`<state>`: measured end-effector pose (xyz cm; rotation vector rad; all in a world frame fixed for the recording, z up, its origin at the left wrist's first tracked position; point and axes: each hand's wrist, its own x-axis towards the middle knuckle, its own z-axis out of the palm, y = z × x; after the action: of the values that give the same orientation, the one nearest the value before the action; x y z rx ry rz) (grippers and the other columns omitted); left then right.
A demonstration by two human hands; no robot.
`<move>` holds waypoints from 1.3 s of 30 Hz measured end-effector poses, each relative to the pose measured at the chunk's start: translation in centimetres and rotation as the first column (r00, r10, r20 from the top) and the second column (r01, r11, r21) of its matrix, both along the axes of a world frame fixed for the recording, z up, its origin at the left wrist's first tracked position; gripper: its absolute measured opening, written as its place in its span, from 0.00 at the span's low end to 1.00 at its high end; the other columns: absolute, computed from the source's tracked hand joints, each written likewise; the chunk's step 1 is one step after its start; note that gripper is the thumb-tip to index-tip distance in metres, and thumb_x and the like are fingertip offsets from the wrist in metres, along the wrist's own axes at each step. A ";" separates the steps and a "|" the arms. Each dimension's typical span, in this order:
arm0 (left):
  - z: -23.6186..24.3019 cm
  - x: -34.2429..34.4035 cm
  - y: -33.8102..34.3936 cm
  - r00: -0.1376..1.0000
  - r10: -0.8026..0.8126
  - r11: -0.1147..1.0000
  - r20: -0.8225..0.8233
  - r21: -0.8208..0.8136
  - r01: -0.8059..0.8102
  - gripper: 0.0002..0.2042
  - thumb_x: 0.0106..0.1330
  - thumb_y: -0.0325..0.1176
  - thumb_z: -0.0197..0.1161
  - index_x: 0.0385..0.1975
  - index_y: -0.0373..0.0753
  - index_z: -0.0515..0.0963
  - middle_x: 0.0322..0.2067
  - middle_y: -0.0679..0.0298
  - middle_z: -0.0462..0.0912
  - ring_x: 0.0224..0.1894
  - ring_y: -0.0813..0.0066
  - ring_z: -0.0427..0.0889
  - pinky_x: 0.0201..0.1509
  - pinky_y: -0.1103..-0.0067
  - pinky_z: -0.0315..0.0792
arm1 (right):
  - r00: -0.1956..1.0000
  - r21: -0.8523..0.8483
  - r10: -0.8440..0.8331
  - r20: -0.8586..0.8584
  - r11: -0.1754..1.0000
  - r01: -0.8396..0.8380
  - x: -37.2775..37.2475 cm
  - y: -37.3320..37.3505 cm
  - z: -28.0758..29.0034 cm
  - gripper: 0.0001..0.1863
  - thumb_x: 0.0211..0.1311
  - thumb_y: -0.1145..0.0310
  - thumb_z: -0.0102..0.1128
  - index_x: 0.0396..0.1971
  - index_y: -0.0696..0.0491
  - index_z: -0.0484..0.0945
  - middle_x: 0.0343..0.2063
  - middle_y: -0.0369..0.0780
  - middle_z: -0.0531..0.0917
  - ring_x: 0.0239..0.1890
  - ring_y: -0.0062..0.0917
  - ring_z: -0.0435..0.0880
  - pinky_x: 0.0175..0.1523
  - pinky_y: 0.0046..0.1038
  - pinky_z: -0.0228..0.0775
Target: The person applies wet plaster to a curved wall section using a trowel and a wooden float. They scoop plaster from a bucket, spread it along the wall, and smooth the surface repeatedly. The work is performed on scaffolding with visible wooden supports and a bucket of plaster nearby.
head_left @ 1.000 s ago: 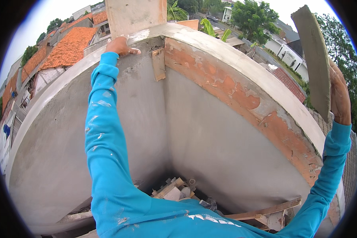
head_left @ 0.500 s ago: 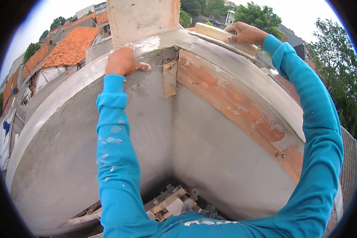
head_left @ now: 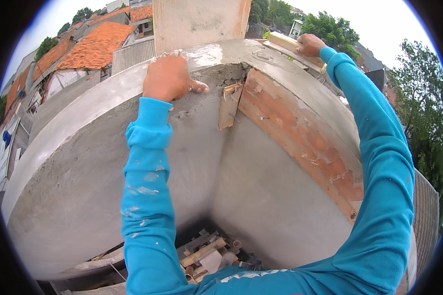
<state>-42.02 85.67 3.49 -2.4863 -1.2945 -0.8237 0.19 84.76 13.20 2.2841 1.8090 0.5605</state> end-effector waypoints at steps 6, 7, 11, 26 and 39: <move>0.4 -0.1 0.1 0.999 0.020 0.999 -0.036 -0.035 -0.022 0.33 0.39 0.60 0.78 0.28 0.30 0.83 0.31 0.49 0.85 0.39 0.50 0.85 0.46 0.65 0.78 | 0.880 0.040 0.261 -0.397 0.963 -0.267 -0.9 0.0 4.6 0.25 0.61 0.57 0.65 0.57 0.50 0.78 0.50 0.41 0.83 0.53 0.31 0.81 0.59 0.35 0.69; 0.3 -0.2 0.3 0.999 0.017 0.999 -0.029 -0.037 -0.018 0.33 0.38 0.60 0.78 0.28 0.30 0.83 0.31 0.49 0.85 0.39 0.50 0.85 0.46 0.65 0.78 | 0.851 0.012 0.269 -0.450 0.955 -0.296 -1.9 0.5 4.4 0.25 0.62 0.58 0.65 0.58 0.49 0.78 0.50 0.40 0.83 0.53 0.30 0.81 0.60 0.34 0.69; 1.6 -0.3 -0.4 0.985 0.071 0.969 -0.155 -0.223 -0.105 0.48 0.41 0.59 0.77 0.59 0.28 0.72 0.59 0.45 0.75 0.57 0.50 0.77 0.59 0.64 0.72 | 0.770 -0.087 0.268 -0.579 0.918 -0.386 -5.9 2.1 3.3 0.27 0.62 0.59 0.64 0.61 0.47 0.75 0.51 0.39 0.83 0.53 0.29 0.79 0.63 0.33 0.67; 0.2 -0.2 0.6 0.999 0.038 0.997 -0.032 -0.070 -0.040 0.35 0.38 0.62 0.78 0.32 0.32 0.83 0.36 0.50 0.85 0.42 0.51 0.85 0.47 0.64 0.78 | 0.642 -0.363 0.078 -0.763 0.770 -0.525 -8.0 -14.8 4.7 0.43 0.52 0.51 0.73 0.64 0.59 0.70 0.60 0.45 0.76 0.59 0.29 0.76 0.68 0.30 0.63; 1.9 -0.3 -0.8 0.986 0.072 0.966 -0.148 -0.235 -0.106 0.46 0.42 0.60 0.76 0.57 0.30 0.74 0.48 0.47 0.81 0.53 0.52 0.80 0.56 0.65 0.73 | 0.354 0.171 0.207 -0.912 0.977 -0.129 -1.9 -15.8 4.9 0.23 0.72 0.57 0.48 0.59 0.55 0.73 0.48 0.38 0.80 0.46 0.18 0.79 0.53 0.25 0.73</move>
<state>-42.31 84.89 5.42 -2.5895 -1.5248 -0.4881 -1.67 68.92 18.12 2.6941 2.4671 -0.9723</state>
